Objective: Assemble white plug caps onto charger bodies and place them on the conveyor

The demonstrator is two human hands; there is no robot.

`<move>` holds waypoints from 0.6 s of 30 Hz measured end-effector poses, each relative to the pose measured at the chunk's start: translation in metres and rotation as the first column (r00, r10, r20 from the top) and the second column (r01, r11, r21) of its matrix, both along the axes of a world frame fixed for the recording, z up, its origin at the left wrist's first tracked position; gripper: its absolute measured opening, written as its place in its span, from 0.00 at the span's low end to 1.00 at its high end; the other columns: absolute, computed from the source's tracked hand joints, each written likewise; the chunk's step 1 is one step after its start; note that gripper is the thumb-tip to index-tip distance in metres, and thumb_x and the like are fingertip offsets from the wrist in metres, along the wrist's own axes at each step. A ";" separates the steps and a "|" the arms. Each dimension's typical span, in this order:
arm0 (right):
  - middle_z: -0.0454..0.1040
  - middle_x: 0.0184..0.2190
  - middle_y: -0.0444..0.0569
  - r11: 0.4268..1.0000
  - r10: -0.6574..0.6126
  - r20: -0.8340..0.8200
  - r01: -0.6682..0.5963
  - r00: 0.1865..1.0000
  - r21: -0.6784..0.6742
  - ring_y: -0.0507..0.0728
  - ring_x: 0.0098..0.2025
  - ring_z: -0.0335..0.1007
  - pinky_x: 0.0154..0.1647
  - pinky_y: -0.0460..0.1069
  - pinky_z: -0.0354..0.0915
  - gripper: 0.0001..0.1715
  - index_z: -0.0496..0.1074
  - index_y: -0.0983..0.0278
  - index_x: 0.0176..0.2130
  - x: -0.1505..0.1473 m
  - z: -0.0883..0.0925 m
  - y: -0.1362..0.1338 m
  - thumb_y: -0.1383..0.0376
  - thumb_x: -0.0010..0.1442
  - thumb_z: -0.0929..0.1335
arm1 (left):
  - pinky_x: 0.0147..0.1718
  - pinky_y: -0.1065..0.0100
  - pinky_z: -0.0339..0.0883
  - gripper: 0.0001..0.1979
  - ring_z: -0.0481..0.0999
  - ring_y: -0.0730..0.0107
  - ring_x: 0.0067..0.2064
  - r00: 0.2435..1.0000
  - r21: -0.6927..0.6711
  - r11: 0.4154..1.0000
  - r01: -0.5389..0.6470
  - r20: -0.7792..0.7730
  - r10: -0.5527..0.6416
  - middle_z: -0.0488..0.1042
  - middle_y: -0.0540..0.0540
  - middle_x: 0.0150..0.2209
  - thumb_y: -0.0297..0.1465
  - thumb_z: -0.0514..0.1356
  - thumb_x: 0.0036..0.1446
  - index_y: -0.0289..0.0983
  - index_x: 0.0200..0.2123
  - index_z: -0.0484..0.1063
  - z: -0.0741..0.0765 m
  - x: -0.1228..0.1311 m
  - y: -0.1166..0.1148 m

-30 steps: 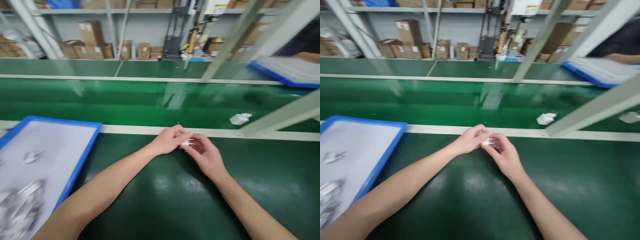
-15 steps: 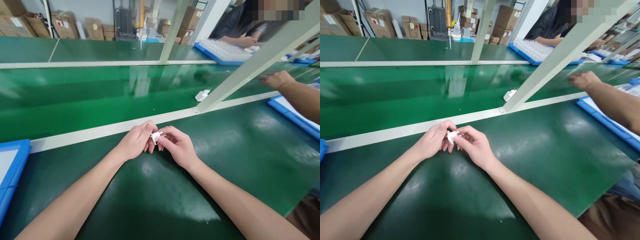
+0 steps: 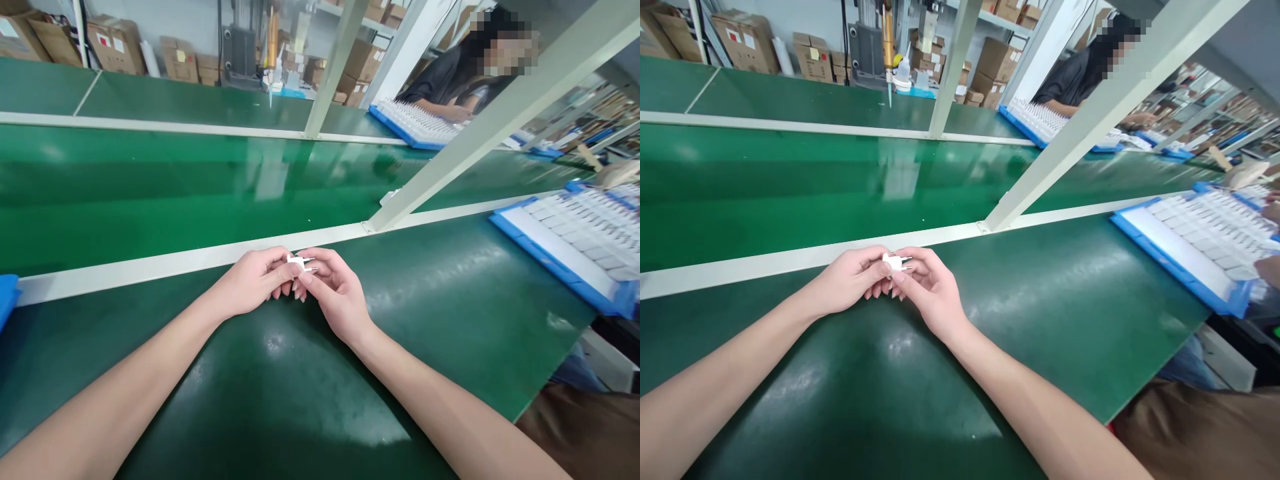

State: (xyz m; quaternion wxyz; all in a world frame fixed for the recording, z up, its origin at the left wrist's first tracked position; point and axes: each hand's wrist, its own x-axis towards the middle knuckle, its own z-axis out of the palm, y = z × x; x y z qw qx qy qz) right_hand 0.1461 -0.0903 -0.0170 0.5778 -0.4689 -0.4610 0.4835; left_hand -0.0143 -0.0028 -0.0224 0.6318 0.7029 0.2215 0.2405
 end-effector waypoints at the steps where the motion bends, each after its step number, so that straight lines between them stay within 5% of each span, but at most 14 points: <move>1: 0.77 0.29 0.41 1.000 -0.007 0.000 0.007 1.000 -0.003 0.52 0.30 0.73 0.33 0.48 0.68 0.18 0.73 0.59 0.47 0.000 0.000 0.000 0.58 0.60 0.76 | 0.28 0.73 0.65 0.24 0.72 0.76 0.28 1.000 0.015 1.000 -0.001 0.003 0.001 0.76 0.49 0.29 0.51 0.54 0.68 0.36 0.34 0.70 0.000 0.000 0.000; 11: 0.67 0.16 0.38 0.997 -0.076 0.093 0.078 0.993 -0.018 0.49 0.21 0.59 0.27 0.48 0.55 0.21 0.66 0.61 0.27 0.003 -0.003 -0.001 0.53 0.65 0.72 | 0.27 0.71 0.64 0.32 0.71 0.74 0.25 0.994 0.090 0.994 -0.057 -0.093 0.065 0.74 0.48 0.24 0.54 0.46 0.70 0.35 0.26 0.69 0.003 0.000 -0.002; 18: 0.67 0.17 0.39 0.996 -0.059 0.051 0.062 0.997 -0.057 0.50 0.22 0.59 0.28 0.48 0.55 0.22 0.67 0.62 0.27 0.003 -0.001 0.001 0.52 0.65 0.72 | 0.27 0.71 0.64 0.32 0.71 0.74 0.25 0.991 0.088 0.993 -0.074 -0.109 0.083 0.73 0.48 0.25 0.54 0.46 0.70 0.35 0.26 0.70 0.002 0.001 -0.002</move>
